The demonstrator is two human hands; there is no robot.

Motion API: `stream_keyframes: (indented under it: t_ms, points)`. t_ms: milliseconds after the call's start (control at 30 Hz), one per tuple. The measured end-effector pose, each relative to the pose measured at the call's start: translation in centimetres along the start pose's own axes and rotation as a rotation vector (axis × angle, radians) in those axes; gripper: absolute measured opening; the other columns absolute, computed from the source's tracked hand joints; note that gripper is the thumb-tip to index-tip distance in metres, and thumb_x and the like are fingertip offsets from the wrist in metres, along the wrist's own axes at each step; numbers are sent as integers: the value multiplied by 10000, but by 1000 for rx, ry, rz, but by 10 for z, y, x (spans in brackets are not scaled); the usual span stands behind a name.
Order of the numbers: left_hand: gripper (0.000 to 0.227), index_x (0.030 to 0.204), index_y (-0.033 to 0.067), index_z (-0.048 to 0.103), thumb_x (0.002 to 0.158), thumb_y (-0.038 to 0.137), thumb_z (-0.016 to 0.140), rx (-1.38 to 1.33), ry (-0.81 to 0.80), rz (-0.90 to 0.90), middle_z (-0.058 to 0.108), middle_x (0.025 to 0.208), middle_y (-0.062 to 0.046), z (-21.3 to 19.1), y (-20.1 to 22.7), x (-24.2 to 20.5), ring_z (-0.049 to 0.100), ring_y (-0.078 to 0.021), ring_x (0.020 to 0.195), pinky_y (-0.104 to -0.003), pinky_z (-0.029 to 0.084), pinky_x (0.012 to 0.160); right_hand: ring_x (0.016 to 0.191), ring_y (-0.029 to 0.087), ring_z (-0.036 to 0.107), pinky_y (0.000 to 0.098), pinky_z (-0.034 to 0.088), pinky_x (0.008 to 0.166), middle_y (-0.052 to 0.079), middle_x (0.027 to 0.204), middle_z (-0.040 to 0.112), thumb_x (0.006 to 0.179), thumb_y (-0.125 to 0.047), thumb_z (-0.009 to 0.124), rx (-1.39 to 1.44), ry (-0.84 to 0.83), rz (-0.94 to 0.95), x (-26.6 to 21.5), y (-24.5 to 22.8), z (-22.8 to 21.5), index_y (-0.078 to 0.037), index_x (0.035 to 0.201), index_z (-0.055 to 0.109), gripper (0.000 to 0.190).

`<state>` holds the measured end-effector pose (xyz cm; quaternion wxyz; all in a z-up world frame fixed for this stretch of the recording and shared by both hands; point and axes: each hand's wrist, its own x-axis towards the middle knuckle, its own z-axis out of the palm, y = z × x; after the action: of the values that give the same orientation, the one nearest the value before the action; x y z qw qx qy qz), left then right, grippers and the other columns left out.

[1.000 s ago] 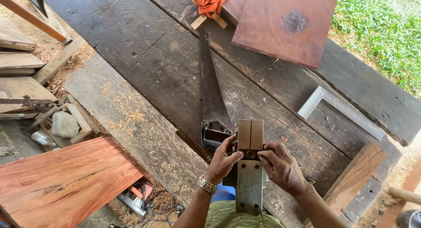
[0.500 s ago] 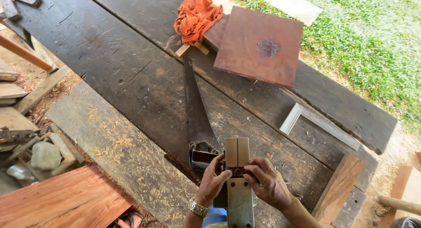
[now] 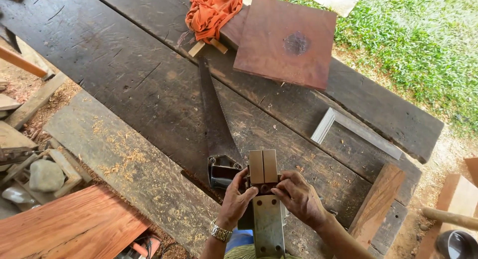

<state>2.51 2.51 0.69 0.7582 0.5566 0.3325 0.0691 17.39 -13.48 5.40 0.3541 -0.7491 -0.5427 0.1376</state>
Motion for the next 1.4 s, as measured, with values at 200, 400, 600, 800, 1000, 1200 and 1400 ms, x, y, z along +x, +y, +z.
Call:
stream_keyframes:
  t_ms: [200, 400, 600, 800, 1000, 1200, 1400]
  points:
    - [669, 1492, 47, 461, 870, 133, 692, 5, 17, 10, 639, 1408, -117, 0, 0, -2, 623, -210, 1263, -358, 517, 1043, 893, 233, 695, 340, 633, 714, 92, 1105, 570, 876, -149, 752, 15, -31, 43, 4, 3, 2, -49, 970, 684, 154]
    - [679, 1507, 76, 439, 882, 161, 693, 55, 7, -14, 631, 1408, -111, 2, 0, 0, 641, -210, 1243, -370, 554, 1021, 852, 213, 694, 321, 639, 690, 101, 1088, 546, 877, -160, 745, -12, -67, 51, 6, 1, -2, -32, 969, 664, 177]
    - [688, 1514, 90, 429, 885, 165, 696, 79, 6, -19, 623, 1420, -116, 3, 6, -1, 633, -214, 1258, -376, 552, 1024, 895, 197, 671, 312, 621, 727, 91, 1088, 542, 909, -145, 728, -59, -105, 33, 2, 11, 2, -56, 966, 658, 127]
    - [687, 1513, 93, 434, 882, 161, 697, 92, 10, -37, 596, 1436, -110, 4, 3, -1, 633, -210, 1248, -381, 558, 1018, 918, 223, 649, 326, 630, 749, 109, 1085, 533, 893, -139, 736, -21, -66, -34, 4, 10, -2, -47, 965, 646, 147]
    - [704, 1517, 94, 423, 878, 191, 701, 96, -4, -19, 625, 1409, -127, 4, 1, 1, 663, -215, 1205, -383, 580, 988, 890, 219, 676, 323, 613, 723, 108, 1103, 547, 887, -144, 749, -21, -63, 4, 2, 13, -1, -41, 953, 646, 160]
    - [695, 1513, 105, 433, 877, 184, 702, 110, 17, -47, 627, 1397, -114, 5, 0, 5, 665, -208, 1183, -385, 586, 968, 862, 226, 699, 307, 643, 710, 121, 1116, 556, 877, -146, 756, -10, -57, 21, 5, 10, -4, -33, 942, 648, 170]
    - [687, 1514, 125, 429, 885, 200, 695, 123, 13, -74, 650, 1371, -117, 6, 0, 6, 683, -199, 1168, -388, 602, 952, 858, 205, 706, 309, 609, 730, 121, 1127, 564, 895, -139, 738, -1, -87, 43, 4, 15, -3, -25, 933, 657, 146]
